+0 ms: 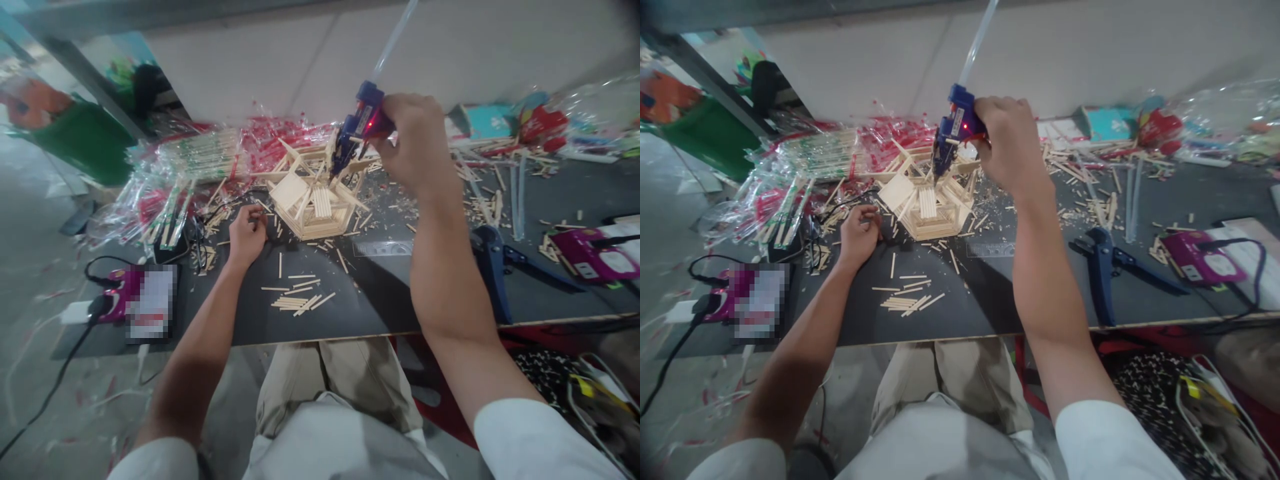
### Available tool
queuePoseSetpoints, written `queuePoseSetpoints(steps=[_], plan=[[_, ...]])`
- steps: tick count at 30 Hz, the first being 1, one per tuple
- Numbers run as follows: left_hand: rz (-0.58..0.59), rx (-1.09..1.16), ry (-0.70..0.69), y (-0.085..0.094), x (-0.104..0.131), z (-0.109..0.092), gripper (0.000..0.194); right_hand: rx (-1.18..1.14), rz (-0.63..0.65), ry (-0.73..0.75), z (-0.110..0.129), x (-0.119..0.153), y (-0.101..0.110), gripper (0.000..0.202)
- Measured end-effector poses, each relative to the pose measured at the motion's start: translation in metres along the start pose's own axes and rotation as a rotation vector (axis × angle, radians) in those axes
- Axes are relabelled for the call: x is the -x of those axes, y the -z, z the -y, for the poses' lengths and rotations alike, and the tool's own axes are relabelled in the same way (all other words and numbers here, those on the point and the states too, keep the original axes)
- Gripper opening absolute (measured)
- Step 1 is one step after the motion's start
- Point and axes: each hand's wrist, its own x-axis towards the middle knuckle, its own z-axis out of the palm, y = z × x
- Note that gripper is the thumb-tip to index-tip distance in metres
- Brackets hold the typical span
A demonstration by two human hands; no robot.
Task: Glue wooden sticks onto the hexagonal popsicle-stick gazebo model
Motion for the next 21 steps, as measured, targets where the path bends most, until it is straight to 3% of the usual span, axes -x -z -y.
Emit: queuePoseSetpoints(steps=[11,16,21], plan=[[0.003,0.016,-0.01,0.0,0.0,0.0,0.02,0.043,-0.07,-0.042,-0.009,0.001,-0.001,0.026],[0.002,-0.003,-0.025,-0.001,0.0,0.001,0.02,-0.008,-0.164,-0.103,-0.032,0.007,0.003,0.03],[0.033,-0.004,-0.048,0.0,0.0,0.0,0.022,0.104,-0.079,-0.153,-0.067,0.032,-0.006,0.034]])
